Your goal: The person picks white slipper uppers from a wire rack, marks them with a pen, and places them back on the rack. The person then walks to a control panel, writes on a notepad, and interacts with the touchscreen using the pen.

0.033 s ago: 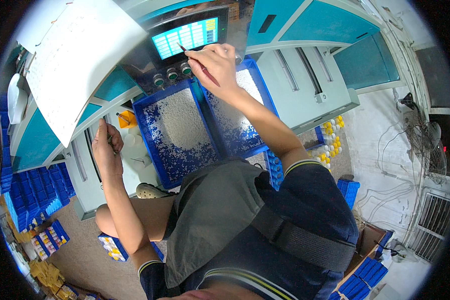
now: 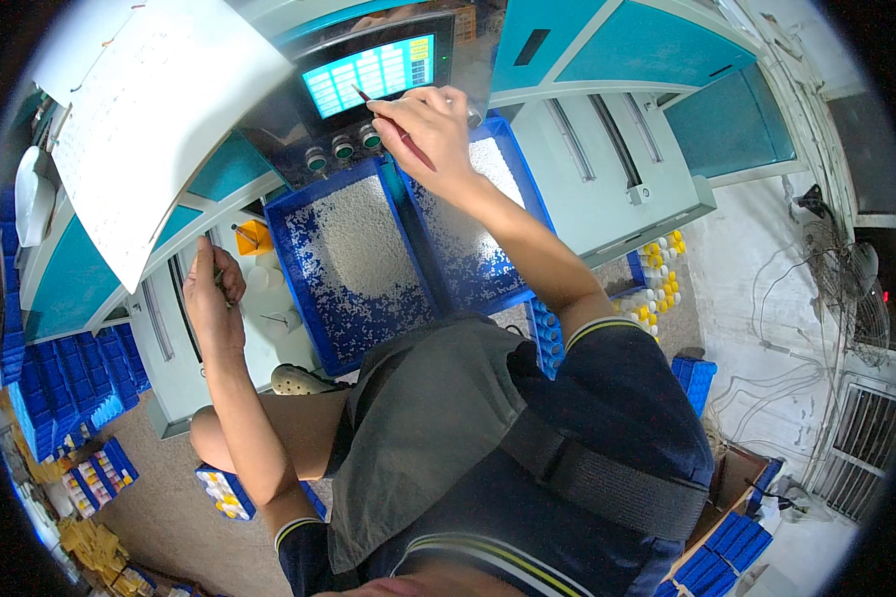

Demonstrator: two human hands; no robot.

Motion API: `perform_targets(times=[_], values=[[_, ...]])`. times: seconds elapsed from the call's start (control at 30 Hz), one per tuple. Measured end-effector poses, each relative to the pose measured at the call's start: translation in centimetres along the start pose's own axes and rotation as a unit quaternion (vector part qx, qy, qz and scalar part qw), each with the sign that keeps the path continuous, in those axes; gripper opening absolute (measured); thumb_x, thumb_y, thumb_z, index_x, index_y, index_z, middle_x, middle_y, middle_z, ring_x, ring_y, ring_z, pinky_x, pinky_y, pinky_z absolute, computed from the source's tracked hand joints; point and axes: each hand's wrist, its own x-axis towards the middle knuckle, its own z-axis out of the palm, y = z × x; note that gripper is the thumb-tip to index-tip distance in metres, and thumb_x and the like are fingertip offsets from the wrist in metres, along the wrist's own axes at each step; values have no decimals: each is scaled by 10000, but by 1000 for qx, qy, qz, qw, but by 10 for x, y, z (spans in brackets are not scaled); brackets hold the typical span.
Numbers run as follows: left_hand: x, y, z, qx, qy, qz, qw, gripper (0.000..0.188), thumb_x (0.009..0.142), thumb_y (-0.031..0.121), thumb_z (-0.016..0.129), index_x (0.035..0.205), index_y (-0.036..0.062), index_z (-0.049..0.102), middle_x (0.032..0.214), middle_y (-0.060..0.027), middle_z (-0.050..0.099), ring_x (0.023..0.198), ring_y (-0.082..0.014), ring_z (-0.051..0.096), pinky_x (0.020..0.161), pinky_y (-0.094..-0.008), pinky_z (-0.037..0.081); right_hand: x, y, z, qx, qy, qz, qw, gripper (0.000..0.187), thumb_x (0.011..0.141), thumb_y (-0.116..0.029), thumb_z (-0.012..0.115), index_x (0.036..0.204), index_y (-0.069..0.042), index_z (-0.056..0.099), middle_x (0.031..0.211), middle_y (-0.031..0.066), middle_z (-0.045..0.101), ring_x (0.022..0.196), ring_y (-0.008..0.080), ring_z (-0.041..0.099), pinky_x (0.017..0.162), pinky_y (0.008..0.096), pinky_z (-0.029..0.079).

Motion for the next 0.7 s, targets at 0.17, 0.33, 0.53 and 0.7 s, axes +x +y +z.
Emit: perform_targets(times=[0.17, 0.33, 0.53, 0.7], values=[[-1, 1, 0, 14, 1, 5, 1000, 412, 1046, 365, 508, 705, 135, 491, 572, 37, 386, 508, -55, 300, 482, -233, 227, -2, 1, -2, -7, 10, -3, 1000, 197, 870, -134, 698, 1060, -101, 738, 875, -9, 714, 902, 166, 604, 901, 370, 323], [-2, 1, 3, 9, 4, 4, 1000, 421, 1041, 363, 516, 687, 137, 486, 565, 36, 386, 497, -52, 296, 478, -235, 221, -4, 7, -10, -16, 35, 22, 999, 207, 892, -134, 667, 1086, -103, 733, 903, -17, 722, 931, 175, 603, 933, 373, 317], [1, -1, 2, 13, -6, 5, 1000, 426, 1043, 372, 510, 686, 141, 482, 568, 35, 385, 498, -54, 297, 478, -236, 223, 0, 12, -12, -36, 59, 18, 997, 200, 901, -141, 662, 1081, -93, 731, 891, -19, 717, 940, 170, 599, 940, 371, 314], [1, -3, 3, 21, 7, 2, 1000, 428, 1043, 379, 507, 684, 147, 480, 569, 38, 381, 499, -53, 295, 477, -232, 221, -4, 18, -13, -53, 67, 34, 996, 180, 863, -130, 701, 1038, -99, 736, 873, 12, 702, 898, 185, 605, 891, 375, 330]])
